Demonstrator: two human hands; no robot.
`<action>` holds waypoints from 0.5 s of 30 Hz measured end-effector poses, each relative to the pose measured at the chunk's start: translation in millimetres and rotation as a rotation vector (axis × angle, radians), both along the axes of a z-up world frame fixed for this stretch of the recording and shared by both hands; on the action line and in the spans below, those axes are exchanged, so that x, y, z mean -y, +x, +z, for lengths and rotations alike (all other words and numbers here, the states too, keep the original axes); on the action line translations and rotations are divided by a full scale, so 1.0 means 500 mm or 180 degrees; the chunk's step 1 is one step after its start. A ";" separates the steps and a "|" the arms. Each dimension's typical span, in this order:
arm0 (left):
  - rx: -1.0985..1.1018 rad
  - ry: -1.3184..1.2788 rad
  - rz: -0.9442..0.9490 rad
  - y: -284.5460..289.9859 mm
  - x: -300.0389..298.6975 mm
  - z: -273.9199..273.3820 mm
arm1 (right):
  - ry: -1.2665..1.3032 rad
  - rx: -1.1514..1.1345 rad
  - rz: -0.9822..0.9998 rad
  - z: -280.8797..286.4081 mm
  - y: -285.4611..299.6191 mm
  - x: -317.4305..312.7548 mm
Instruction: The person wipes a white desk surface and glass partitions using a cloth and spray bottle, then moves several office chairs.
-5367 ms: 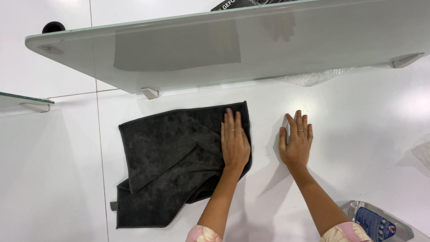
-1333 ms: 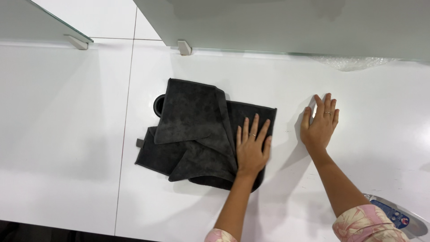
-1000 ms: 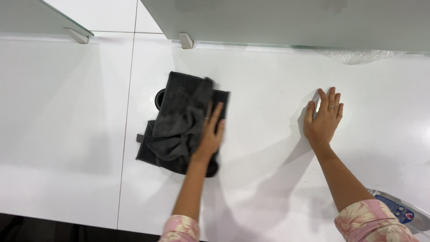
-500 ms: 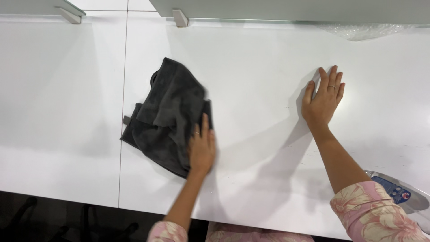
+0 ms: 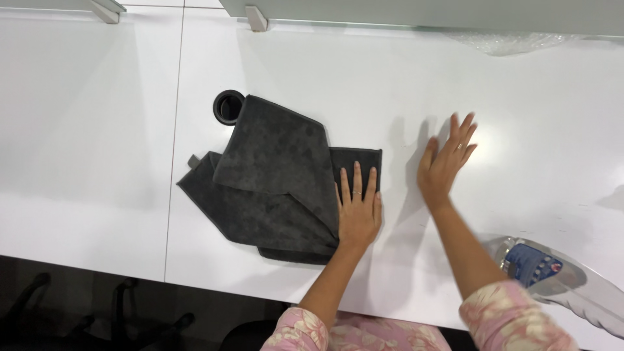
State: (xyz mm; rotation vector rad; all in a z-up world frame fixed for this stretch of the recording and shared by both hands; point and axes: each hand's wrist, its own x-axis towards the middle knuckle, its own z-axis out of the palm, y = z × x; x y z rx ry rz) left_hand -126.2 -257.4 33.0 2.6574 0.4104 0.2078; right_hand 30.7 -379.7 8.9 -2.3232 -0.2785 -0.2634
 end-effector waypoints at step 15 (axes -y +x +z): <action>0.0527 -0.1243 -0.0197 -0.034 -0.077 -0.011 | -0.0966 -0.0425 0.0286 0.031 -0.252 0.050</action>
